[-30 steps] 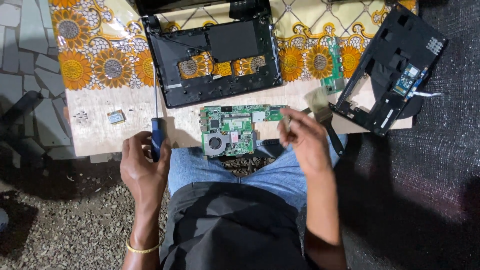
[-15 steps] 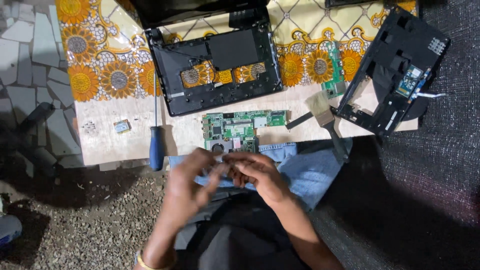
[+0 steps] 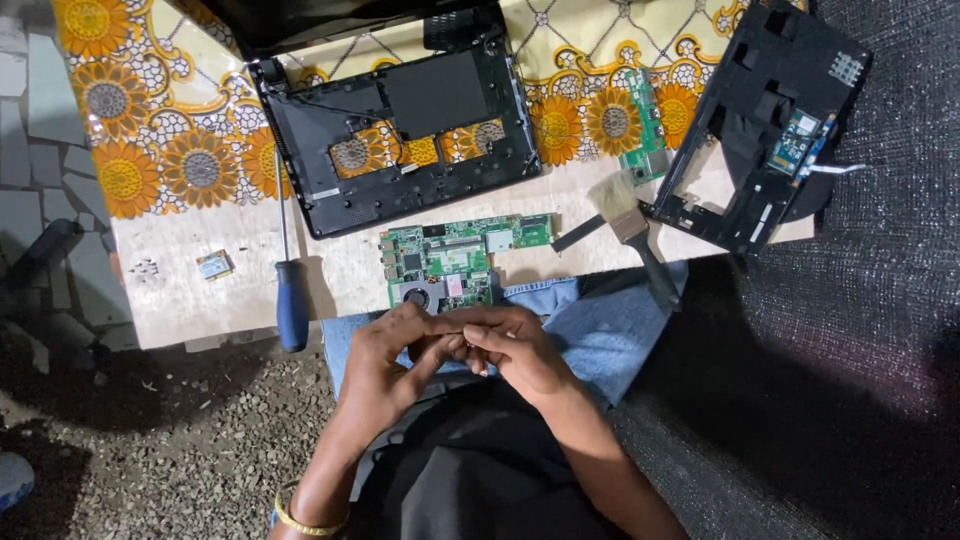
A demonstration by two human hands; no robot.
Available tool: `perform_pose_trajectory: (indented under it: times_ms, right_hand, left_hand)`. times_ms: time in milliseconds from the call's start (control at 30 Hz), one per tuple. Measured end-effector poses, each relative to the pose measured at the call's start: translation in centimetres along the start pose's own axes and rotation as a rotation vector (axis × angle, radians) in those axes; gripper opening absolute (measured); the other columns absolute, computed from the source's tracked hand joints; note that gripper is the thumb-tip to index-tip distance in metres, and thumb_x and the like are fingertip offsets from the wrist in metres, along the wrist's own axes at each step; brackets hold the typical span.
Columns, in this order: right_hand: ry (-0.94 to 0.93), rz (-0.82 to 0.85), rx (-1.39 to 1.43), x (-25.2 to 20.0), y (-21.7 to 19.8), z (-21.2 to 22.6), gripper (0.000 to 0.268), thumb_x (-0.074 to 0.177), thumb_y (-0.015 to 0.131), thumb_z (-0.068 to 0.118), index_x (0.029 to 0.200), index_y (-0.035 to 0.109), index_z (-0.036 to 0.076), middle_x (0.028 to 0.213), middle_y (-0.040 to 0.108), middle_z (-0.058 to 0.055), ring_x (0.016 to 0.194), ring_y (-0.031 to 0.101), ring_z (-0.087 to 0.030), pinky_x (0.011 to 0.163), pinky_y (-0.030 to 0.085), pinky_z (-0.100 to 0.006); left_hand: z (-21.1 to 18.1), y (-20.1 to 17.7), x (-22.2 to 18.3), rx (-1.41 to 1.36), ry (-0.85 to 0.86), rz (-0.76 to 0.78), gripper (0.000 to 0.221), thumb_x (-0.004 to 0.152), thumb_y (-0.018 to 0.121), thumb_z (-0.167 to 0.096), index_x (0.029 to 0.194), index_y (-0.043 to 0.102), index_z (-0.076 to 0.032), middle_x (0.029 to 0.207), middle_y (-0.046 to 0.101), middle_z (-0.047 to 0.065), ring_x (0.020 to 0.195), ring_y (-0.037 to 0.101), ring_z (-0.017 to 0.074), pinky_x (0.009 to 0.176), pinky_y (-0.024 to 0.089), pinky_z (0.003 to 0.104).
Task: Reattaching a cooling fan to a laptop motherboard using a screwdriver
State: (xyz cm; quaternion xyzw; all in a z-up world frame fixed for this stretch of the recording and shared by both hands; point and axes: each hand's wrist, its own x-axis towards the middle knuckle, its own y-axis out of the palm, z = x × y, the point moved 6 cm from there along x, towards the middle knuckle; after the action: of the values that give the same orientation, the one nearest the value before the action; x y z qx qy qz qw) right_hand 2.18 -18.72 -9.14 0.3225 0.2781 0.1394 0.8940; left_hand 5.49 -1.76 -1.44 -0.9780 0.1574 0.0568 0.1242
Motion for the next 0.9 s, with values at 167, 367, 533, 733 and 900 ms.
perform_pose_trajectory:
  times_ms: [167,367,533,733,900]
  right_hand:
    - [0.021,-0.019,0.031,0.3,-0.5,-0.8,0.033,0.107,0.072,0.013,0.133,0.079,-0.005,0.093,0.077,-0.008,0.075,0.065,-0.010,0.059,0.046,-0.022]
    - [0.078,-0.110,0.069,0.4,-0.8,-1.6,0.031,0.106,0.072,0.010,0.132,0.079,-0.005,0.092,0.078,-0.012,0.070,0.064,-0.013,0.062,0.049,-0.024]
    - [0.091,-0.071,0.013,0.4,-0.2,-1.4,0.037,0.107,0.072,0.014,0.137,0.075,-0.008,0.095,0.078,-0.012,0.072,0.065,-0.012,0.063,0.051,-0.022]
    - [0.063,-0.065,-0.058,0.1,-0.8,-1.7,0.030,0.106,0.074,0.014,0.131,0.078,-0.003,0.096,0.079,-0.010,0.074,0.067,-0.013,0.065,0.053,-0.025]
    - [0.007,-0.035,-0.103,0.1,-0.7,-1.5,0.030,0.104,0.075,0.011,0.131,0.078,-0.002,0.096,0.081,-0.010,0.074,0.069,-0.013,0.064,0.054,-0.025]
  left_hand:
    - [-0.9,0.1,-0.3,0.020,0.121,-0.050,0.018,0.091,0.079,0.003,0.108,0.084,0.001,0.079,0.064,0.002,0.066,0.052,0.0124,0.059,0.046,0.026]
    - [-0.7,0.0,-0.5,0.049,0.167,-0.076,0.024,0.090,0.073,0.002,0.113,0.080,0.005,0.078,0.058,0.004,0.068,0.050,0.0156,0.062,0.044,0.029]
    - [-0.8,0.1,-0.4,0.060,0.138,-0.094,0.016,0.096,0.074,0.003,0.111,0.080,0.003,0.081,0.064,0.003,0.065,0.053,0.0114,0.058,0.046,0.025]
    - [-0.5,0.6,-0.4,0.073,0.130,-0.075,0.011,0.099,0.071,0.001,0.108,0.077,0.001,0.081,0.068,0.005,0.064,0.055,0.0126,0.056,0.047,0.026]
    - [-0.1,0.8,-0.4,0.051,0.097,-0.065,0.008,0.101,0.069,0.001,0.107,0.075,0.002,0.085,0.069,0.006,0.063,0.059,0.0135,0.055,0.049,0.026]
